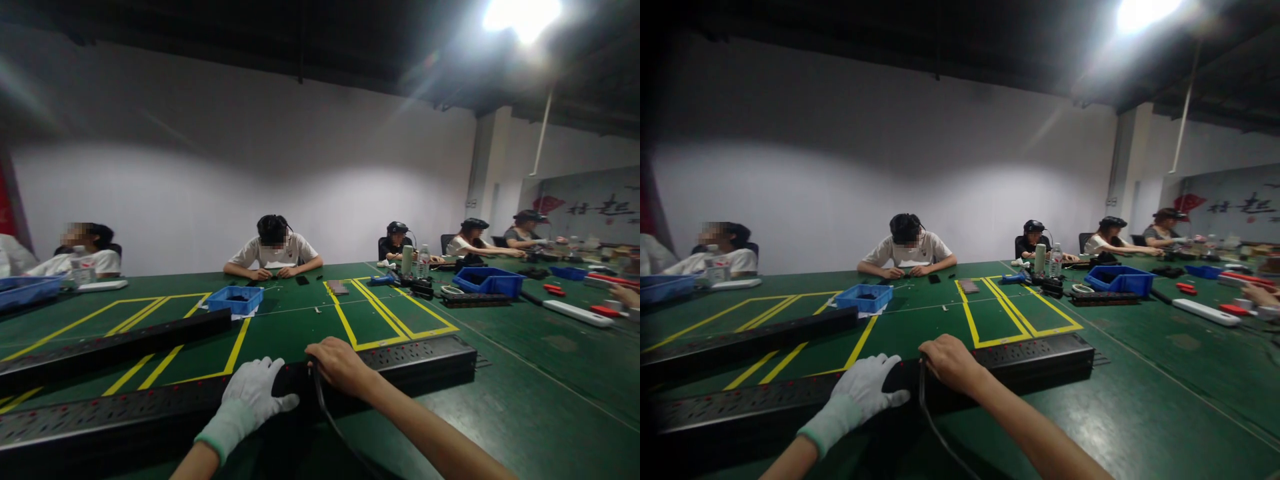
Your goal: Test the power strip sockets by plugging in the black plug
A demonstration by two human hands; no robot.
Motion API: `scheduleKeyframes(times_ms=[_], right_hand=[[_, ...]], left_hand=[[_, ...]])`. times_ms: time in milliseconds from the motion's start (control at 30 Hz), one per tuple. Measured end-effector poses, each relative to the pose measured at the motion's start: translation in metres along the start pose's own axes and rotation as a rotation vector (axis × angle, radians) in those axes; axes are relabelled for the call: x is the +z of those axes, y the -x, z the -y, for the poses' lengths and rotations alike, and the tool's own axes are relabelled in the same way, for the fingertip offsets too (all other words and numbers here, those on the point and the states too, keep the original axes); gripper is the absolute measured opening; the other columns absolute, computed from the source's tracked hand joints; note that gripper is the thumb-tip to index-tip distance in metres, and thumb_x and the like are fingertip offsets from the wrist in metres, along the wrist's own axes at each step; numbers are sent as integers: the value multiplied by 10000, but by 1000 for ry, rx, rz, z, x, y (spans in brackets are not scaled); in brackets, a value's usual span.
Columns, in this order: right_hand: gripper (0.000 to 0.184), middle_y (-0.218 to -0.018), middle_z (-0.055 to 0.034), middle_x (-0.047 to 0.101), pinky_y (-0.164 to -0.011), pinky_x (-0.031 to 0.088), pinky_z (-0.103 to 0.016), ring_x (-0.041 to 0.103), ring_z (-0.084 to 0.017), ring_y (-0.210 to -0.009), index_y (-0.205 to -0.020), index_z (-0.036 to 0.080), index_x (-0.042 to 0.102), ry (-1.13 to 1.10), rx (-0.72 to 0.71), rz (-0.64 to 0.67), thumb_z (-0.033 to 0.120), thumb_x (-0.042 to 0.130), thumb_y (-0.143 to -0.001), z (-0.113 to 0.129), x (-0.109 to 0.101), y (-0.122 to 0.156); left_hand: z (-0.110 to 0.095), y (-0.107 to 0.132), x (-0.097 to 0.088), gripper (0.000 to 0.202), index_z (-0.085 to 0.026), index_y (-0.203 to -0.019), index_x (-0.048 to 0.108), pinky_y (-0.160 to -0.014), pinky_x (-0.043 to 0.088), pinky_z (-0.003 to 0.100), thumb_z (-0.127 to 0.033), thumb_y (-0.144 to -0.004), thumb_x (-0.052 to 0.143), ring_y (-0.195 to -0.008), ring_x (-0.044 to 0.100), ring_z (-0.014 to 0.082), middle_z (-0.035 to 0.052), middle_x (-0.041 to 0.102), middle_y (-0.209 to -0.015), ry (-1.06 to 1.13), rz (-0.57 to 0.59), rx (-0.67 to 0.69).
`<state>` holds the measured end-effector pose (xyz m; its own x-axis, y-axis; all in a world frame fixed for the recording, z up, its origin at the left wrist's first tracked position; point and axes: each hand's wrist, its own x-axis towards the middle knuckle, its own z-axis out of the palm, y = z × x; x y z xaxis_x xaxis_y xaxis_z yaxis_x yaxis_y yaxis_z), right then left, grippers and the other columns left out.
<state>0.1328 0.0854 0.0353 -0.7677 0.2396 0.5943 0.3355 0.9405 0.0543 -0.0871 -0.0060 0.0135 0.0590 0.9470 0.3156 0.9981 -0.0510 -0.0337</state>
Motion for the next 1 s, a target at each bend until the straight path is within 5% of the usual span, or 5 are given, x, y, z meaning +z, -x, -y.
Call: scheduleKeyframes(times_ms=[200,333,433,600,1000], right_hand=[[493,-1430,-160,471,-1106,348,-380,390,-231,-1359,-1398,96,388,9,-8,66,141,485,-917,33,7,29],[899,-1546,-123,289,-1150,265,-418,278,-247,-1418,-1515,162,143,12,41,171,299,659,-791,19,-5,37],[1190,-1515,-259,270,-1075,305,-553,332,-388,-1364,-1520,71,30,37,194,208,558,728,-687,-4,-13,35],[1045,-1110,-177,644,-898,434,-485,624,-368,-981,-1389,136,446,28,281,332,659,776,-546,-23,-25,55],[1193,-1287,-169,553,-973,397,-463,541,-358,-1150,-1496,169,247,-5,332,277,657,792,-553,-42,-74,99]], left_hand=[[7,-13,-10,765,-224,-1176,591,-812,467,417,-778,-651,529,-914,639,310,100,667,-1017,49,154,38],[2,-14,-14,823,-197,-1197,584,-855,457,438,-788,-628,529,-950,631,328,130,658,-1041,36,184,14],[-5,-12,-20,860,-195,-1179,596,-860,453,455,-825,-601,511,-960,624,341,137,654,-1035,16,194,-3],[-29,-3,-27,832,-189,-1169,604,-862,447,443,-796,-605,533,-950,619,324,135,647,-1053,-20,173,-7],[-93,-14,-3,839,-125,-1001,663,-787,455,517,-857,-665,429,-834,617,351,148,645,-868,-47,-13,28]])
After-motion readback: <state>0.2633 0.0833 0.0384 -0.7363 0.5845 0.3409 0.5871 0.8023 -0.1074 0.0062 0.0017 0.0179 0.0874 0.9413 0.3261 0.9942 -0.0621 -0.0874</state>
